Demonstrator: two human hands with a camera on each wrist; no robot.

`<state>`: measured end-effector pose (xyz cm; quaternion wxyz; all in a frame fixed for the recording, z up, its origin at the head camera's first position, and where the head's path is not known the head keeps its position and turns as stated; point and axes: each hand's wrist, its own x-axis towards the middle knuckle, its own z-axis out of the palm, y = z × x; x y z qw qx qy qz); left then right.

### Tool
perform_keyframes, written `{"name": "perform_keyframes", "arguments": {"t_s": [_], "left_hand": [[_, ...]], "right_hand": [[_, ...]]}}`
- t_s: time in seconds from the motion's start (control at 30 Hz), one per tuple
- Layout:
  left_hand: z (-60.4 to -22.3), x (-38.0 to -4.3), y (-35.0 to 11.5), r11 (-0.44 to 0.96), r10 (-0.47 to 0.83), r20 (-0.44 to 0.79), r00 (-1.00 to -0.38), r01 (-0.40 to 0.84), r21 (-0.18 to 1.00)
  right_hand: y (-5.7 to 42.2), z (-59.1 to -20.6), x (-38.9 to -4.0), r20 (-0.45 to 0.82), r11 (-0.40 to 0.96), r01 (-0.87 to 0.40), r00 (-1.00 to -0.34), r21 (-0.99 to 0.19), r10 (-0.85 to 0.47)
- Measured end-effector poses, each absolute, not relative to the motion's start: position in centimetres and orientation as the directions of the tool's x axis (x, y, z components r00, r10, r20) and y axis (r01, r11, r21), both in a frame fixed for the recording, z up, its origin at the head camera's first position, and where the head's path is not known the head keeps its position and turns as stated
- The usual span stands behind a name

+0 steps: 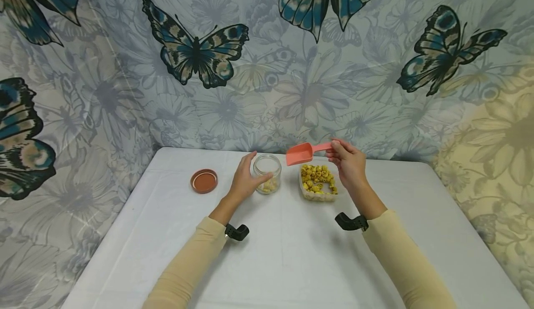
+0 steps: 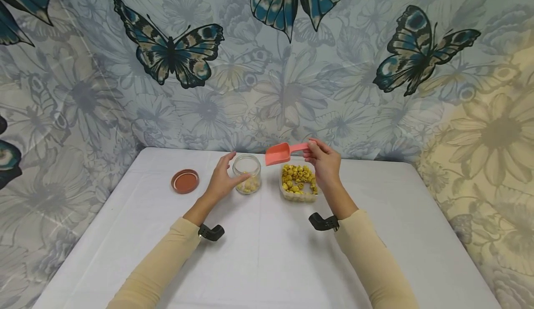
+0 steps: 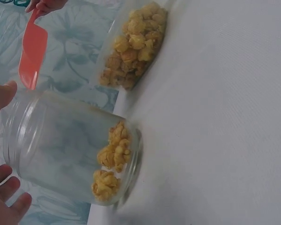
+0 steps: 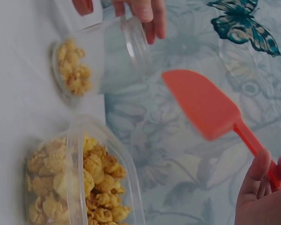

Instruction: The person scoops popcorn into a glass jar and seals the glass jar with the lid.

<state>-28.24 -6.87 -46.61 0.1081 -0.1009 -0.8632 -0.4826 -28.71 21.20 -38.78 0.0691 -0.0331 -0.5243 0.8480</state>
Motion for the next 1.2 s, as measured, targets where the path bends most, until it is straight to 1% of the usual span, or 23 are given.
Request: {"name": "perform_keyframes", "arguments": {"t_s": [0.33, 0.57, 0.7, 0.83, 1.07, 1.2], "left_hand": [[-45.9, -27.9, -6.7, 0.539, 0.15, 0.355, -0.923, 0.377, 0.753], [-45.3, -27.8, -6.2, 0.467, 0.186, 0.405, -0.895, 0.443, 0.765], [-44.8, -27.8, -5.6, 0.424, 0.208, 0.396, -0.894, 0.447, 0.788], [-44.5, -27.7, -4.8, 0.414, 0.23, 0.377, -0.897, 0.44, 0.796], [-44.5, -27.3, -3.5, 0.461, 0.31, 0.443, -0.841, 0.541, 0.704], [-44.4, -26.9, -2.8, 0.448, 0.34, 0.435, -0.834, 0.55, 0.705]], "right_hand": [[22.3, -38.5, -28.3, 0.011, -0.475, -0.096, -0.984, -0.875, 0.18], [22.9, -38.4, -27.8, -0.005, -0.482, -0.097, -0.979, -0.871, 0.206], [23.2, -38.4, -27.4, -0.006, -0.481, -0.107, -0.974, -0.87, 0.228], [23.5, -38.4, -27.3, 0.006, -0.477, -0.125, -0.97, -0.87, 0.245], [24.2, -38.4, -27.3, 0.032, -0.444, -0.14, -0.97, -0.885, 0.24], [24.6, -38.4, -27.5, 0.048, -0.421, -0.151, -0.968, -0.894, 0.246]]}}
